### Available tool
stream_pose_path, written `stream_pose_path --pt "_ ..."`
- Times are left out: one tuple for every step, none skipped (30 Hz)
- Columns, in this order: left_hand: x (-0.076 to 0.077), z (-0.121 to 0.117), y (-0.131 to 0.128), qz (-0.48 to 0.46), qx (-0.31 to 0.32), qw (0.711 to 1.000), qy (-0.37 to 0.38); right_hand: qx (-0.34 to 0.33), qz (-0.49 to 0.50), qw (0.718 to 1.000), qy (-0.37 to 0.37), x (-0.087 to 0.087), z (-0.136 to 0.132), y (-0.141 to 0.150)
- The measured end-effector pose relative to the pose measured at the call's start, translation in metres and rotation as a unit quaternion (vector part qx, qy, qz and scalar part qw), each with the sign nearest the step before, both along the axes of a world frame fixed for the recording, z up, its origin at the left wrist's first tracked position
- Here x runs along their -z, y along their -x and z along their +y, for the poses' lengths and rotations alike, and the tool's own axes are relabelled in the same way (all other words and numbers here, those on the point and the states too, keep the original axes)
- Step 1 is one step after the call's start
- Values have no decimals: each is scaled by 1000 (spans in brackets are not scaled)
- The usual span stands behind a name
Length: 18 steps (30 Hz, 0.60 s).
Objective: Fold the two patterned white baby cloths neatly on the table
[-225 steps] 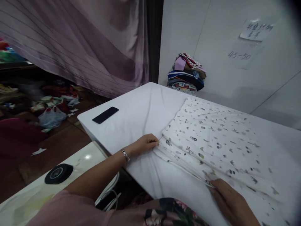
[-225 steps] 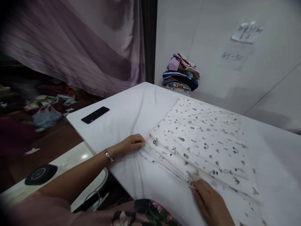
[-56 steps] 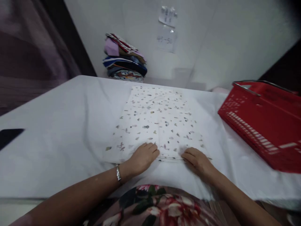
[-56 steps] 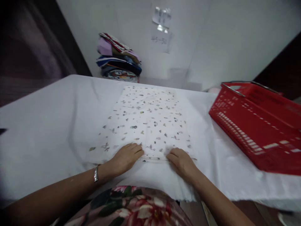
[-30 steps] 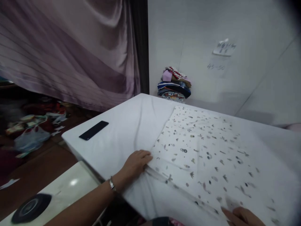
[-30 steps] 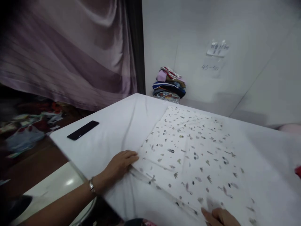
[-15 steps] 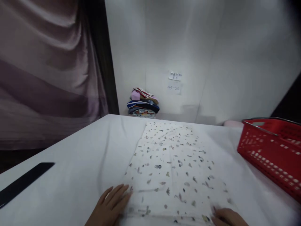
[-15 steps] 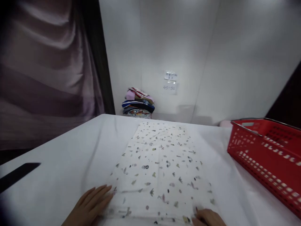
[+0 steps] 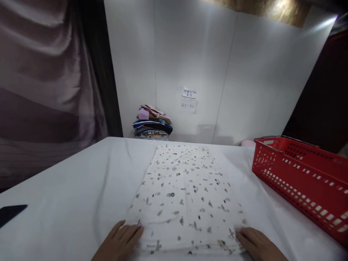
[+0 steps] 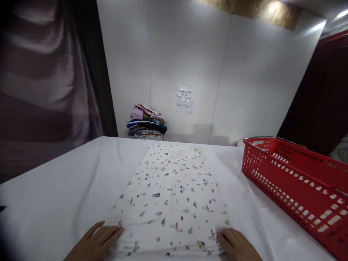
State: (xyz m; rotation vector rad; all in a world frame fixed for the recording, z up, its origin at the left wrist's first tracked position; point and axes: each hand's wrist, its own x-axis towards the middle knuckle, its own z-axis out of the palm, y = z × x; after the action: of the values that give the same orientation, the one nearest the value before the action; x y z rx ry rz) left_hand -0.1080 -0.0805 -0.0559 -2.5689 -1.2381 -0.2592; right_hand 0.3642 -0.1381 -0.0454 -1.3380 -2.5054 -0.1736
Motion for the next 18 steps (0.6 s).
stream_pose_path --pt "-3 1 -2 2 4 1000 15 3 -9 1000 1 3 2 0" --pt "-6 1 -5 4 3 999 31 11 -17 1000 7 5 3 0" --pt "-9 2 -7 4 -4 999 48 21 -21 999 18 6 4 -1" --pt "-12 2 -9 2 -16 998 64 31 -23 999 35 7 5 -1" --pt "-14 1 -12 -2 -32 996 78 40 -21 998 51 7 5 -1" --pt "-16 1 -14 -5 -46 995 90 48 -15 997 64 6 5 -1" --pt "-18 0 -16 -6 -55 993 101 56 -4 996 69 4 5 -1" --pt "-18 0 -18 -7 -57 992 109 63 10 996 67 1 4 -1" --pt "-18 -1 -19 -7 -57 992 110 71 24 995 63 -2 4 -1" --pt "-16 -1 -20 -7 -55 993 105 79 37 994 59 -6 3 -1" --pt "-14 -1 -21 -9 -52 994 92 88 48 993 57 -10 2 -1" --pt "-11 0 -21 -11 -46 996 74 98 57 992 59 -14 2 -1" --pt "-7 0 -22 -15 -35 998 52 108 63 990 65 -19 2 -1" --pt "-5 0 -24 -20 -24 999 30 117 67 988 73 -22 2 0" --pt "-2 0 -25 -26 -13 999 12 123 70 986 84 -26 3 1" --pt "0 1 -27 -34 -7 999 0 127 69 985 95 -27 4 3" --pt "1 2 -29 -41 -4 999 -7 126 65 984 108 -28 5 4" --pt "1 3 -31 -48 -6 999 -8 130 62 983 113 -26 7 5"
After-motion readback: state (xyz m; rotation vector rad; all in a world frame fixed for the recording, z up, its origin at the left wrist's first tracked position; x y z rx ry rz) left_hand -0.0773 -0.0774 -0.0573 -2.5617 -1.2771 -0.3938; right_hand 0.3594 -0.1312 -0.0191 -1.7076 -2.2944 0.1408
